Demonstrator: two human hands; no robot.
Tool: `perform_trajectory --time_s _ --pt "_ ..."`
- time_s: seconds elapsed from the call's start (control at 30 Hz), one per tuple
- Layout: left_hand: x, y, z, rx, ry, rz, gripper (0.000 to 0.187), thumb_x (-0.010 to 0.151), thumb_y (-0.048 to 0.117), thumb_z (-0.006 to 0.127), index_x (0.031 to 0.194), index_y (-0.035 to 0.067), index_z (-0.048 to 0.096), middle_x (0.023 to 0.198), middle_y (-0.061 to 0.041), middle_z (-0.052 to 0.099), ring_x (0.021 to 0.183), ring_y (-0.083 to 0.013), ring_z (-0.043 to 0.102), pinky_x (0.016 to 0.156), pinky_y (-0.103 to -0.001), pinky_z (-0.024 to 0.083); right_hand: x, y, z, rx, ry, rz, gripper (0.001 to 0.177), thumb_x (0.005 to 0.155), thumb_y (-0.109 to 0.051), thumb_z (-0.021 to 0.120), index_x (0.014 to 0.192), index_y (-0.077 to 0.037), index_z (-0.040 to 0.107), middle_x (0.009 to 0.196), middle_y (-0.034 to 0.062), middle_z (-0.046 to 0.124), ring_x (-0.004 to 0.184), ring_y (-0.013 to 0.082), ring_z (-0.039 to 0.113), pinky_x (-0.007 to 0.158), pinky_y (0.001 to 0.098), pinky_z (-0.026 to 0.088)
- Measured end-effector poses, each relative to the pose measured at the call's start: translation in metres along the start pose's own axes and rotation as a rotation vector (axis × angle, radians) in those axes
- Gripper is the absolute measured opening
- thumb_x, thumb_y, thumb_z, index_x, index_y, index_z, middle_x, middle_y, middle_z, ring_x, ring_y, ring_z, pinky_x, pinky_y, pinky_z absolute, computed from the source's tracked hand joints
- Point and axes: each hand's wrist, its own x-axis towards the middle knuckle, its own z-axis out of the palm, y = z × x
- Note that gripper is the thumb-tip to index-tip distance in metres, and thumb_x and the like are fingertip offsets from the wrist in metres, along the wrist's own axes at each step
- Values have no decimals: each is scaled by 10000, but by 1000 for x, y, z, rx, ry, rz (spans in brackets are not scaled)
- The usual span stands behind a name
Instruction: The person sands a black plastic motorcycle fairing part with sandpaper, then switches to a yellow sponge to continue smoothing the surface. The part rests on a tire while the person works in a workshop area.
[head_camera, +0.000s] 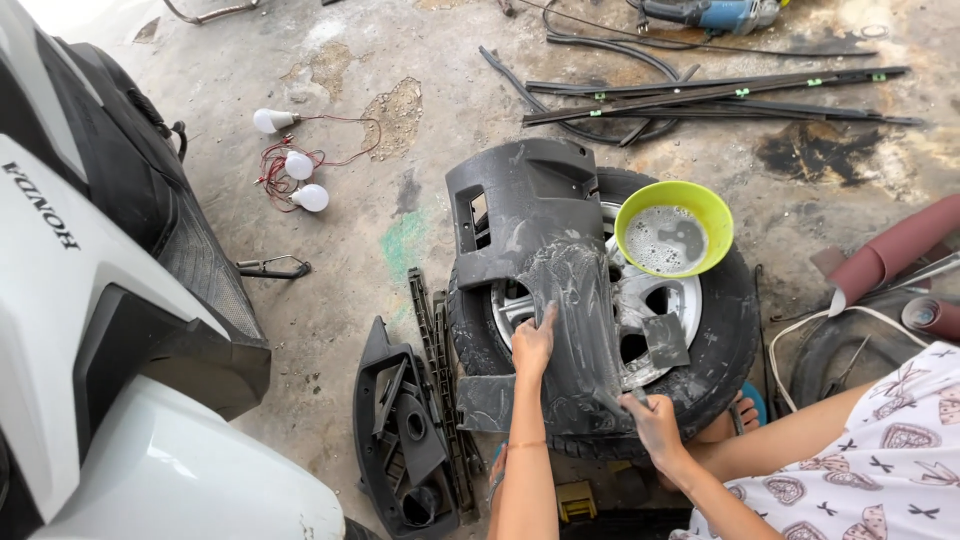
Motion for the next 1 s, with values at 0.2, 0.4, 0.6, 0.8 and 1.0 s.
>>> perform_trajectory --time_s 0.2,0.4,0.6,0.8,1.0 --pt "-14 14 10 99 110 -13 1029 782 810 594 1458 36 537 1371 -192 629 1137 -362 681 816 -499 564 44 59 -51 390 121 111 519 939 -310 671 585 -176 315 1056 230 756 1357 322 577 1270 481 241" --pt "-12 28 11 -8 244 -25 1038 755 795 660 1430 12 563 1316 -205 668 1153 -321 689 935 -440 559 56 78 -59 456 143 127 367 950 -399 661 872 -43 710 1254 179 716 1368 297 561 1236 485 267" --pt "-26 55 9 -263 429 -51 1064 824 738 606 1530 -31 400 1184 -234 722 1126 -323 707 982 -463 550 44 38 -49 416 54 71 501 935 -436 659 572 -200 407 1112 145 751 1281 282 629 1252 510 239" --pt "-17 25 37 -462 630 -124 1020 866 713 600 1461 -102 454 1312 -287 646 1255 -396 618 1057 -456 492 41 -59 -36 -160 5 -68 654 952 -572 553 498 -157 331 441 -20 322 390 129 253 437 311 205" --pt "9 -29 55 -555 913 -197 772 914 699 657 1068 -57 702 1051 -279 731 1082 -404 695 953 -477 556 60 -54 -27 -229 122 -51 618 913 -467 670 429 -116 510 362 30 441 396 194 450 485 328 373"
